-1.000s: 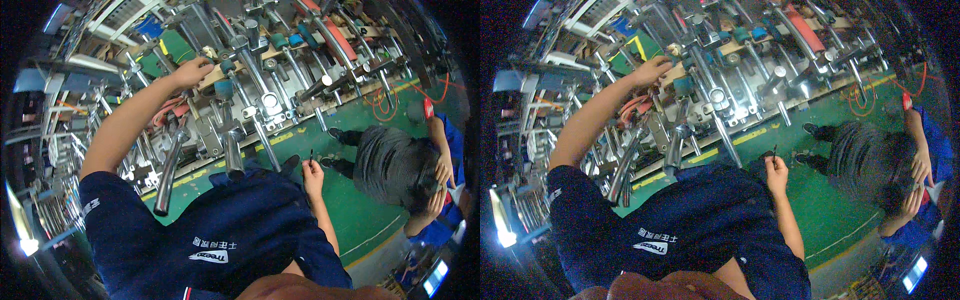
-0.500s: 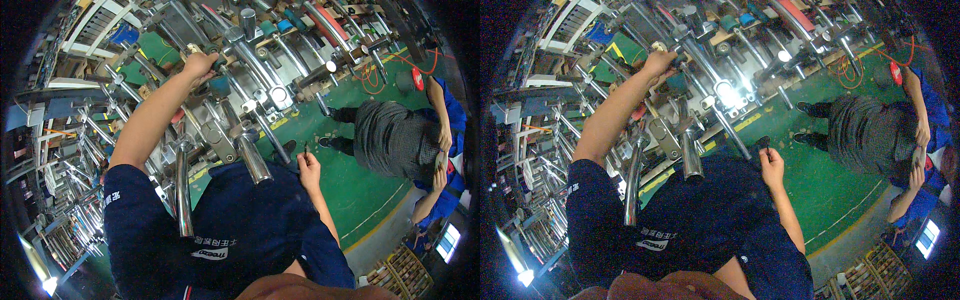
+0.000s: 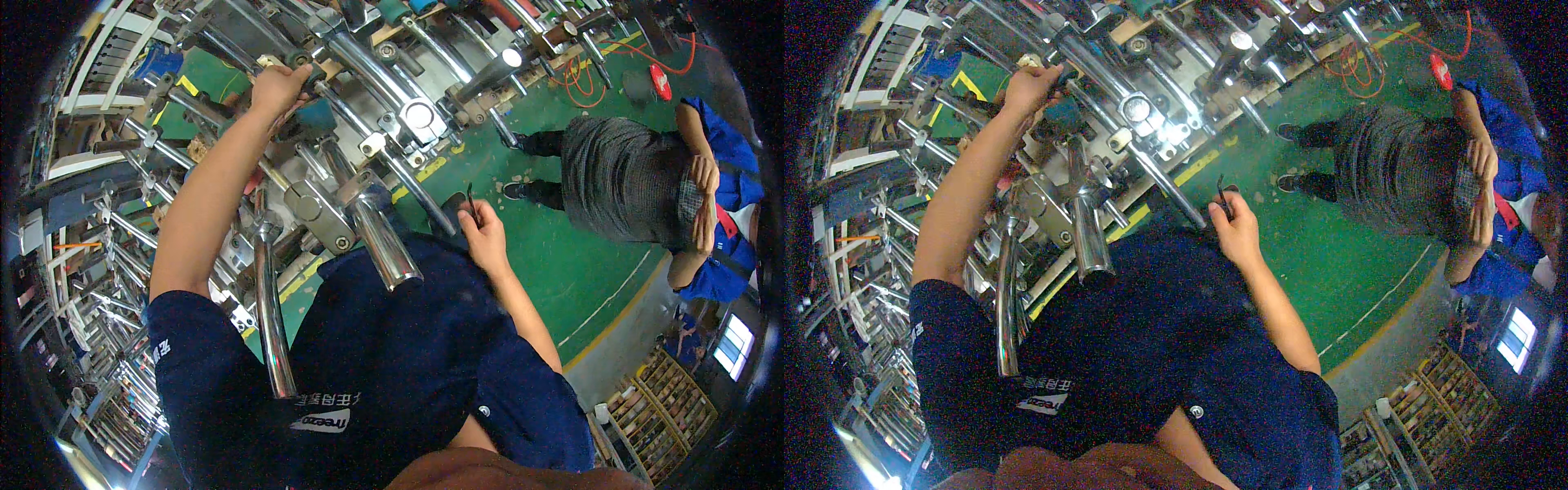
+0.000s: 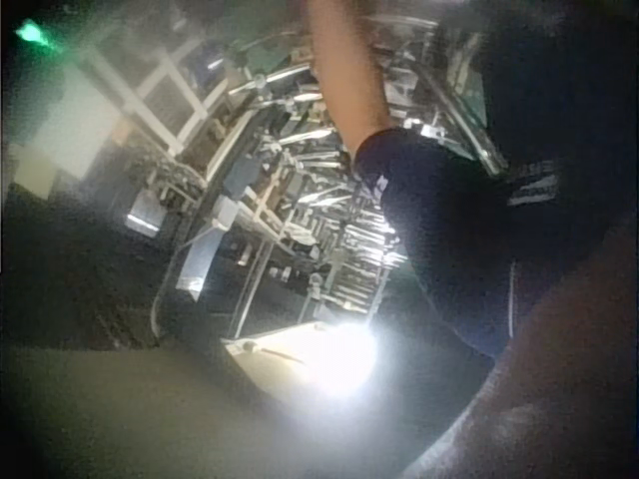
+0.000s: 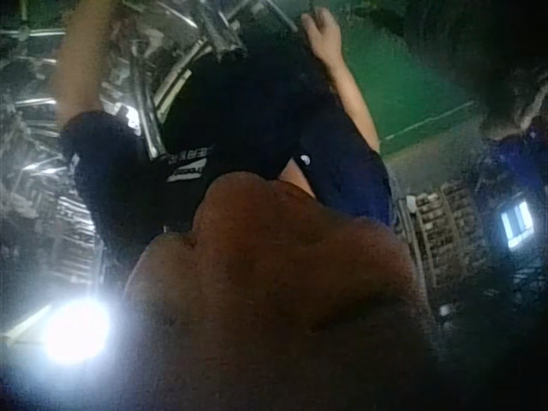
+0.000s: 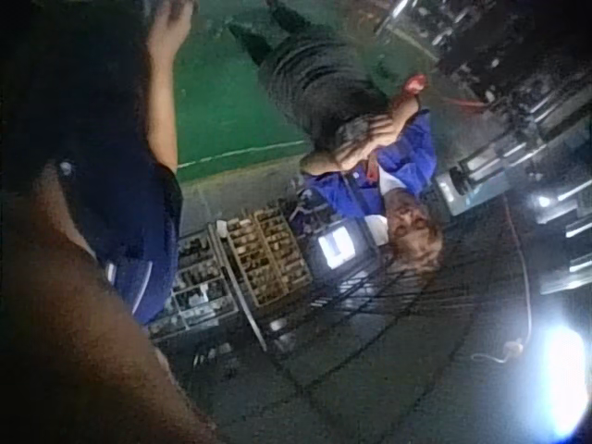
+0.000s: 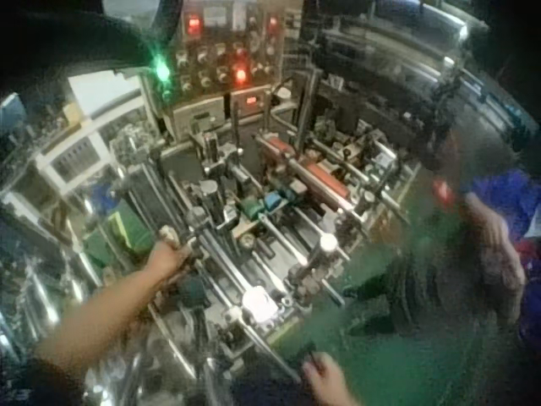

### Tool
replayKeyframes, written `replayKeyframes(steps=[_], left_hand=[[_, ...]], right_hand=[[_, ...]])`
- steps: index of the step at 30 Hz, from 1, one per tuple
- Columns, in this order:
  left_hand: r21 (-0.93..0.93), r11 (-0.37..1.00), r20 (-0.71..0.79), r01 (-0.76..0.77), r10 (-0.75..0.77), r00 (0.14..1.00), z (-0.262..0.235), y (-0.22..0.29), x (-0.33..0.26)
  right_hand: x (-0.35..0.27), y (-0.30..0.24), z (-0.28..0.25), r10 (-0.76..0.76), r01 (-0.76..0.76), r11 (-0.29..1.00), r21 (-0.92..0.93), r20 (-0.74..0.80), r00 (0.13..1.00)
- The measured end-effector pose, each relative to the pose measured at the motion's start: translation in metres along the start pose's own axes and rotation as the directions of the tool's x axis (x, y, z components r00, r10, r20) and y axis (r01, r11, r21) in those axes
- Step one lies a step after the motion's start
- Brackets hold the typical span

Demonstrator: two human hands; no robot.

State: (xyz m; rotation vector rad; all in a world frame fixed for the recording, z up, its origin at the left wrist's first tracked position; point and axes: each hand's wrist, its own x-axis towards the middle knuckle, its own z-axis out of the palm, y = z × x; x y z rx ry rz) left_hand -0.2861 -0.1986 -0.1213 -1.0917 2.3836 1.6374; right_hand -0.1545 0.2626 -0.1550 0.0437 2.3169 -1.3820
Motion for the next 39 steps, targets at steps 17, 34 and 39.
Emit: replayKeyframes(steps=[17, 34, 39], left_hand=[[0.408, 0.867, 0.092, -0.288, 0.275, 0.957, -0.112, 0.113, -0.277], [-0.449, 0.889, -0.054, 0.087, -0.124, 0.991, 0.160, -0.042, -0.363], [-0.409, 0.908, -0.019, 0.097, -0.115, 0.993, 0.208, -0.058, -0.318]], right_hand=[[0.085, -0.223, -0.059, -0.576, 0.785, 0.234, -0.573, 0.569, 0.587], [0.253, -0.319, -0.009, -0.103, 0.961, -0.262, 0.088, 0.988, -0.119], [0.273, -0.300, 0.030, -0.077, 0.956, -0.244, 0.163, 0.980, -0.186]])
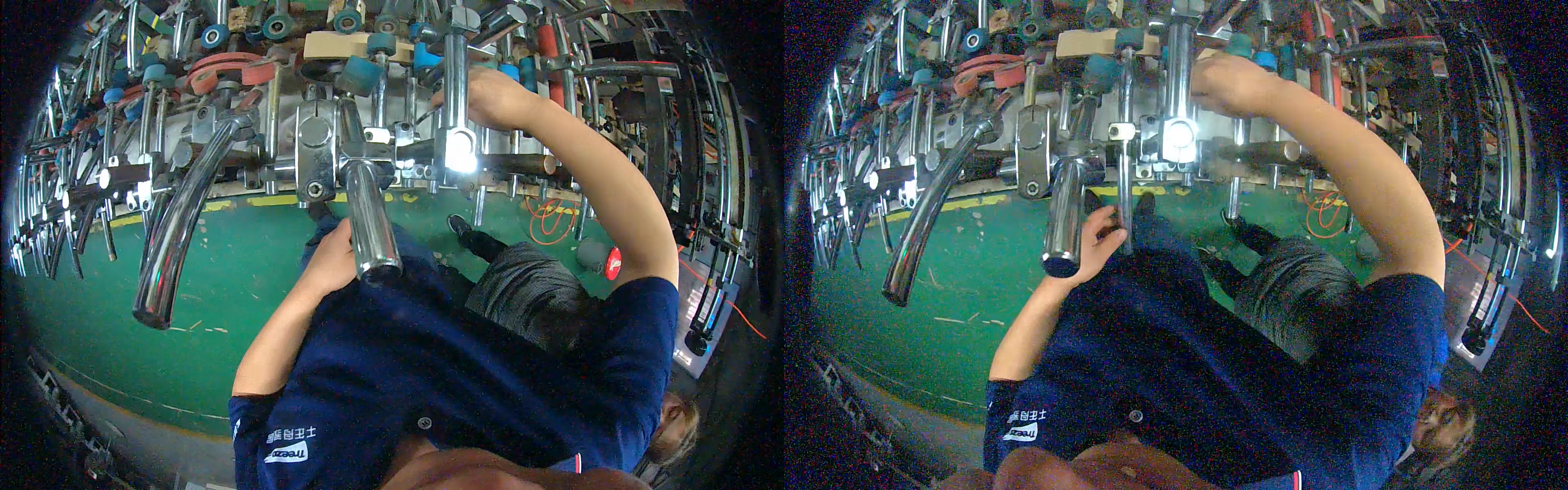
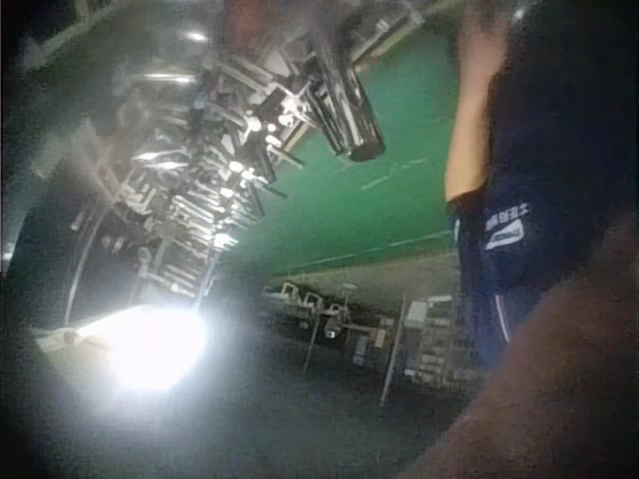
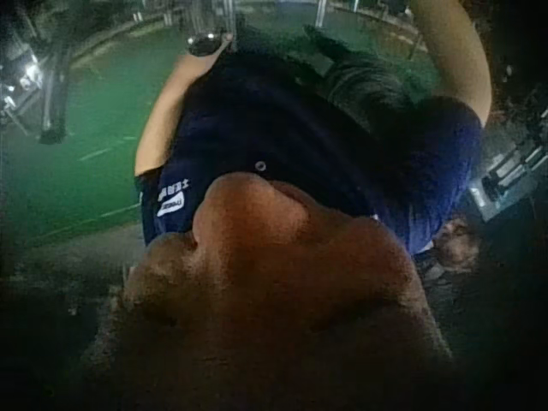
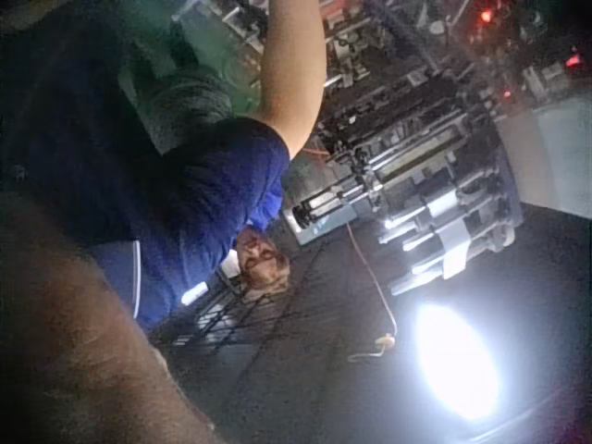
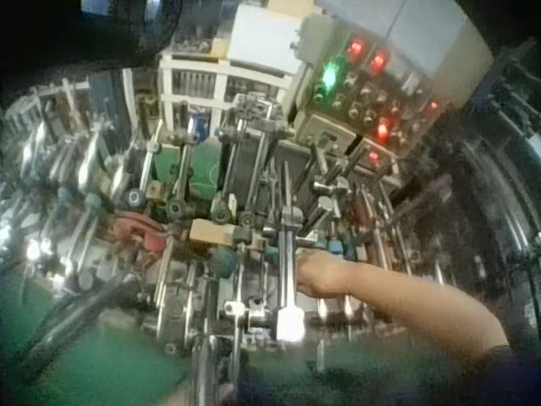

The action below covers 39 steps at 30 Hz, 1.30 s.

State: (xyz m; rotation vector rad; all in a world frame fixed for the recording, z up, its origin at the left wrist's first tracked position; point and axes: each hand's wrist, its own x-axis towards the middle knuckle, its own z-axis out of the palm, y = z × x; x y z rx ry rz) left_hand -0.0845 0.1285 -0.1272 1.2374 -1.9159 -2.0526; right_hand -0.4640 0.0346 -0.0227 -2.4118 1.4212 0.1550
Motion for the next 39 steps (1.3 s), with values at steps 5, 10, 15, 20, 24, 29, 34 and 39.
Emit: replayKeyframes(steps=[5, 10, 15, 20, 24, 29, 34, 39], left_hand=[[-0.005, 1.000, -0.037, -0.013, 0.012, 0.999, 0.016, 0.004, -0.004], [-0.052, 0.998, -0.243, 0.048, -0.059, 0.968, 0.040, -0.004, -0.005], [-0.099, 0.992, -0.287, 0.078, -0.104, 0.952, 0.050, -0.014, -0.003], [-0.075, 0.997, -0.374, -0.017, -0.013, 0.927, 0.064, -0.031, 0.001], [-0.108, 0.994, -0.350, 0.033, -0.069, 0.934, 0.063, -0.023, 0.000], [-0.022, 0.999, -0.457, -0.026, 0.013, 0.890, 0.064, -0.015, -0.002], [-0.123, 0.991, -0.382, 0.053, -0.096, 0.919, 0.062, -0.021, -0.004], [-0.310, 0.948, -0.295, 0.069, -0.165, 0.941, 0.060, -0.017, -0.006]], right_hand=[[0.012, 0.020, 0.036, -0.059, 0.067, 0.992, -0.106, 0.077, 0.995], [0.017, 0.020, 0.039, -0.089, 0.106, 0.982, -0.159, 0.109, 0.990], [0.011, 0.025, 0.048, -0.278, 0.265, 0.958, -0.114, -0.129, 0.952], [0.006, 0.027, 0.045, -0.325, 0.328, 0.945, 0.015, -0.086, 0.942], [0.008, 0.030, 0.041, -0.213, 0.205, 0.974, 0.097, 0.086, 0.973], [0.015, 0.034, 0.036, -0.290, 0.313, 0.936, -0.160, 0.148, 0.945], [0.021, 0.024, 0.032, -0.347, 0.352, 0.904, -0.245, 0.062, 0.936], [0.021, 0.021, 0.035, -0.424, 0.400, 0.894, -0.201, -0.091, 0.901]])
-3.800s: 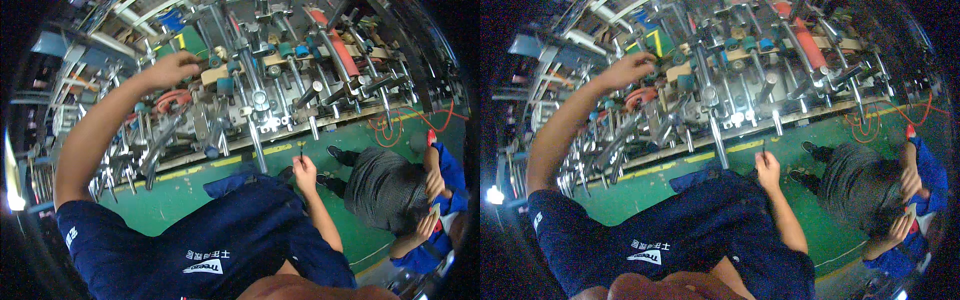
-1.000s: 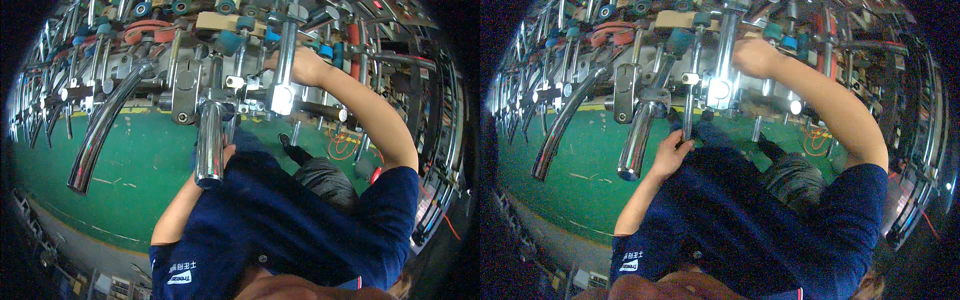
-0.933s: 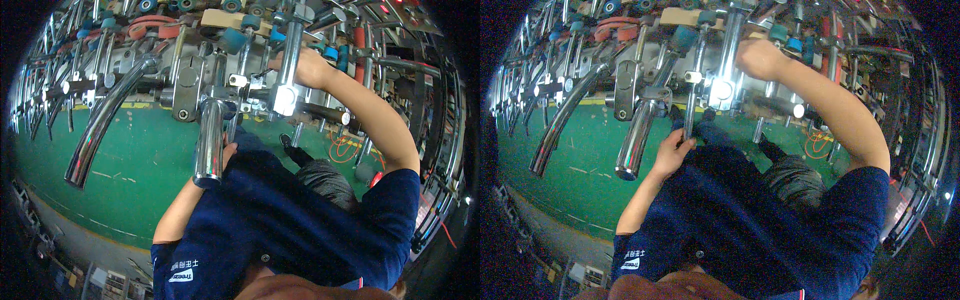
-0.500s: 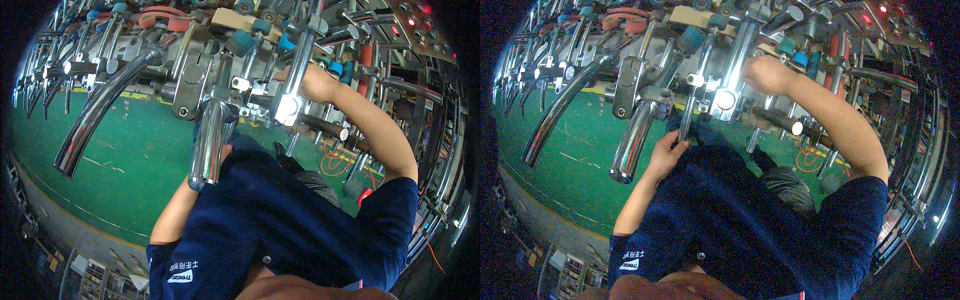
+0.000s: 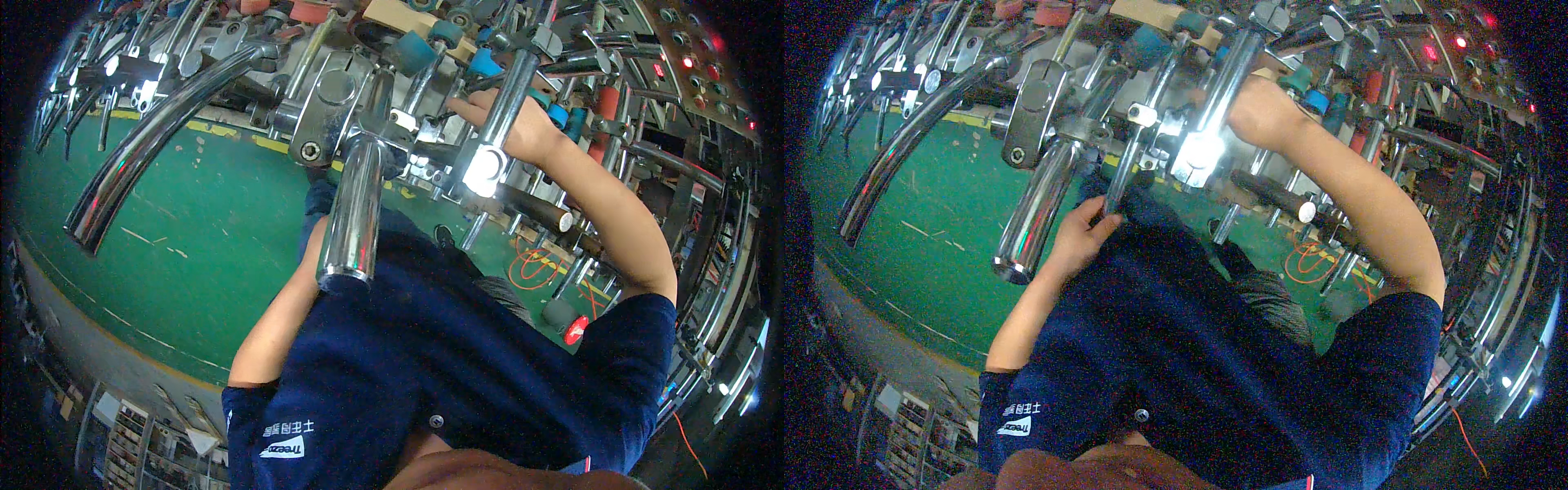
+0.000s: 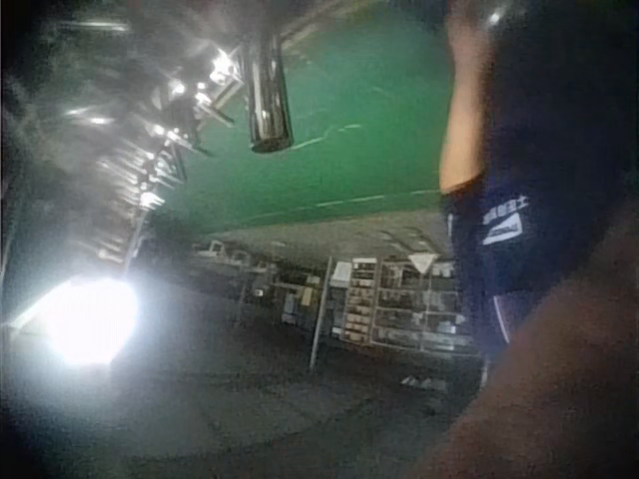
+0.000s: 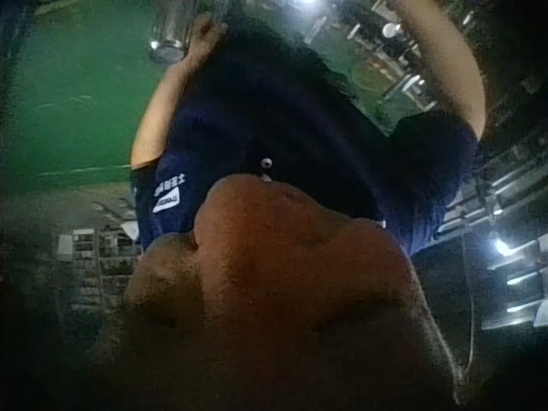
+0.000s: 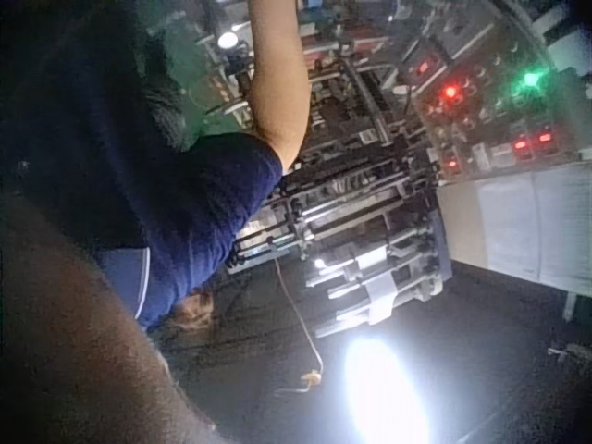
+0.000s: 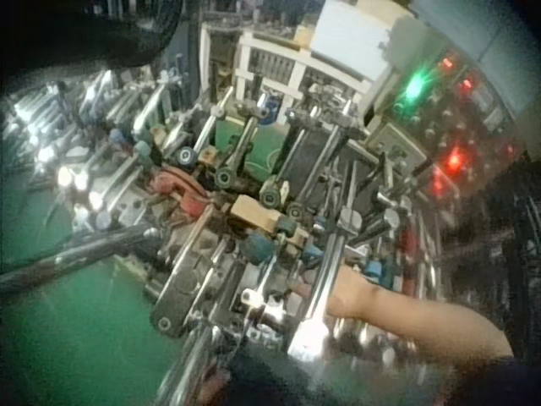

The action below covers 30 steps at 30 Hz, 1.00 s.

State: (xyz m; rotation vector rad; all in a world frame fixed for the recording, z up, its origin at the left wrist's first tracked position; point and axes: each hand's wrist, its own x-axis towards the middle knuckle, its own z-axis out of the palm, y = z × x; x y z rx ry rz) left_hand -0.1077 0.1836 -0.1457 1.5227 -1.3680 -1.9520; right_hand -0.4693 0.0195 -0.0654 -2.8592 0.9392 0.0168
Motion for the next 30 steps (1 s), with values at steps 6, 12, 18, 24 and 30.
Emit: replayKeyframes(steps=[6, 12, 18, 24, 30], left_hand=[[0.155, 0.988, 0.024, -0.002, -0.001, 1.000, -0.004, 0.027, -0.004], [0.050, 0.995, 0.028, 0.082, -0.083, 0.996, -0.004, 0.038, -0.006], [0.246, 0.969, -0.012, -0.025, 0.028, 1.000, -0.002, 0.013, 0.000], [0.228, 0.972, 0.034, 0.057, -0.067, 0.997, -0.004, 0.022, 0.001], [-0.112, 0.990, 0.012, 0.080, -0.079, 0.997, 0.001, 0.034, -0.008]], right_hand=[[-0.021, 0.006, 0.017, 0.077, -0.069, 0.997, -0.036, 0.360, 0.930], [-0.026, 0.006, 0.027, 0.192, -0.215, 0.976, 0.041, 0.318, 0.929], [-0.025, 0.000, 0.023, 0.161, -0.189, 0.979, 0.078, 0.274, 0.948], [-0.031, -0.003, 0.033, 0.188, -0.217, 0.968, 0.129, 0.204, 0.961], [-0.029, -0.013, 0.029, 0.244, -0.353, 0.918, 0.182, 0.443, 0.863]])
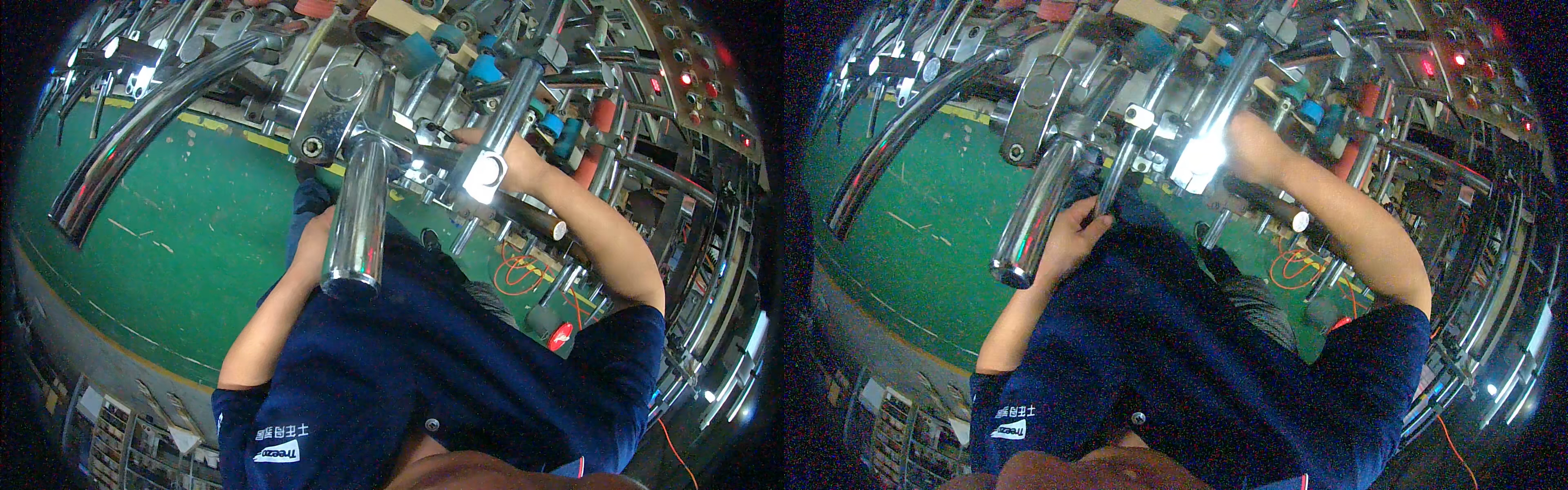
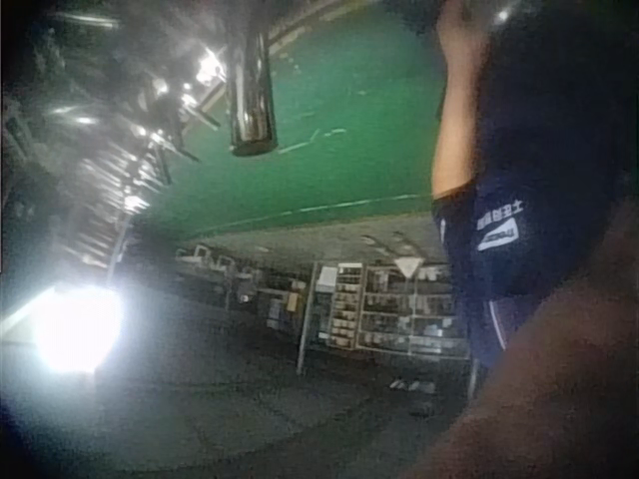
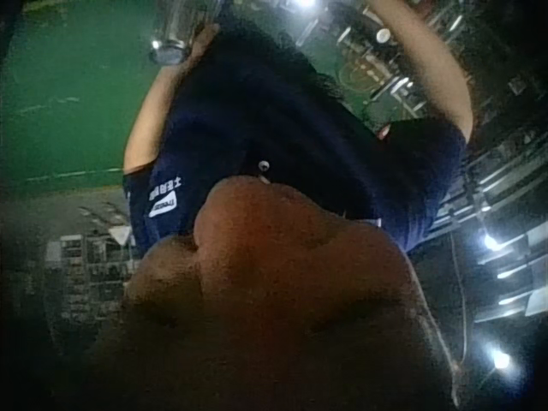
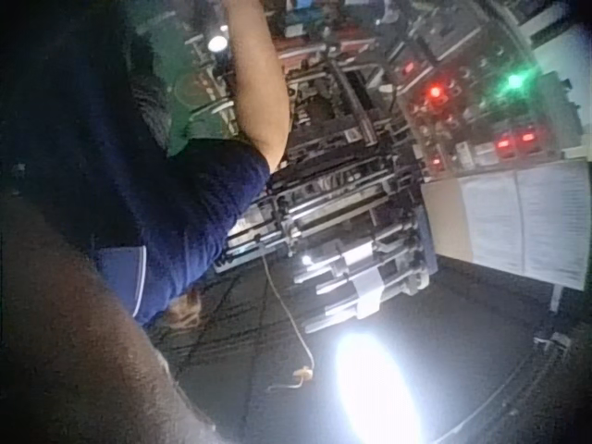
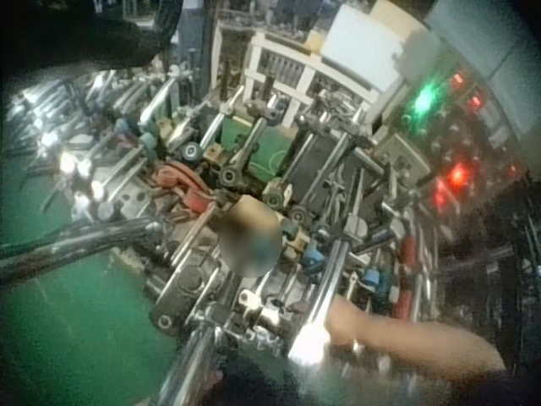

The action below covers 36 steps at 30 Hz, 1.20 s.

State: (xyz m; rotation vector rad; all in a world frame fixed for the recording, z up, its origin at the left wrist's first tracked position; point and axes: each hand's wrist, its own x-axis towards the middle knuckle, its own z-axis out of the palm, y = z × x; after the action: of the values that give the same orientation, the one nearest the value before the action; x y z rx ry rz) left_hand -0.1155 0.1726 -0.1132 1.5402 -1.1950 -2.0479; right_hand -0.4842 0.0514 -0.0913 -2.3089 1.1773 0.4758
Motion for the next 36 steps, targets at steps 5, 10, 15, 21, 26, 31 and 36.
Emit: replayKeyframes(steps=[5, 10, 15, 21, 26, 31, 36], left_hand=[[0.291, 0.951, -0.033, -0.102, 0.117, 0.993, -0.001, -0.008, 0.003], [0.251, 0.948, -0.079, -0.195, 0.221, 0.972, 0.005, 0.000, 0.004], [-0.338, 0.927, -0.032, -0.164, 0.163, 0.986, 0.020, -0.029, 0.021], [-0.222, 0.963, -0.066, -0.151, 0.140, 0.988, 0.025, -0.037, 0.028], [0.260, 0.949, -0.148, -0.177, 0.220, 0.964, 0.027, -0.032, 0.026], [0.445, 0.882, -0.222, -0.154, 0.276, 0.935, 0.029, -0.022, 0.025], [0.470, 0.882, -0.212, -0.025, 0.140, 0.967, 0.027, -0.017, 0.027]], right_hand=[[-0.002, 0.028, 0.041, -0.070, 0.092, 0.939, 0.332, -0.077, 0.995], [-0.001, 0.029, 0.067, 0.104, -0.093, 0.800, 0.593, 0.016, 0.994], [0.006, 0.023, 0.064, 0.243, -0.282, 0.141, 0.949, 0.243, 0.939], [0.001, -0.003, 0.040, 0.250, -0.269, -0.125, 0.955, 0.293, 0.923], [0.002, -0.015, 0.027, 0.242, -0.266, -0.210, 0.941, 0.313, 0.918], [0.006, -0.016, 0.029, 0.167, -0.256, -0.172, 0.951, 0.284, 0.944], [0.004, -0.037, 0.007, 0.190, -0.279, 0.041, 0.959, 0.266, 0.945]])
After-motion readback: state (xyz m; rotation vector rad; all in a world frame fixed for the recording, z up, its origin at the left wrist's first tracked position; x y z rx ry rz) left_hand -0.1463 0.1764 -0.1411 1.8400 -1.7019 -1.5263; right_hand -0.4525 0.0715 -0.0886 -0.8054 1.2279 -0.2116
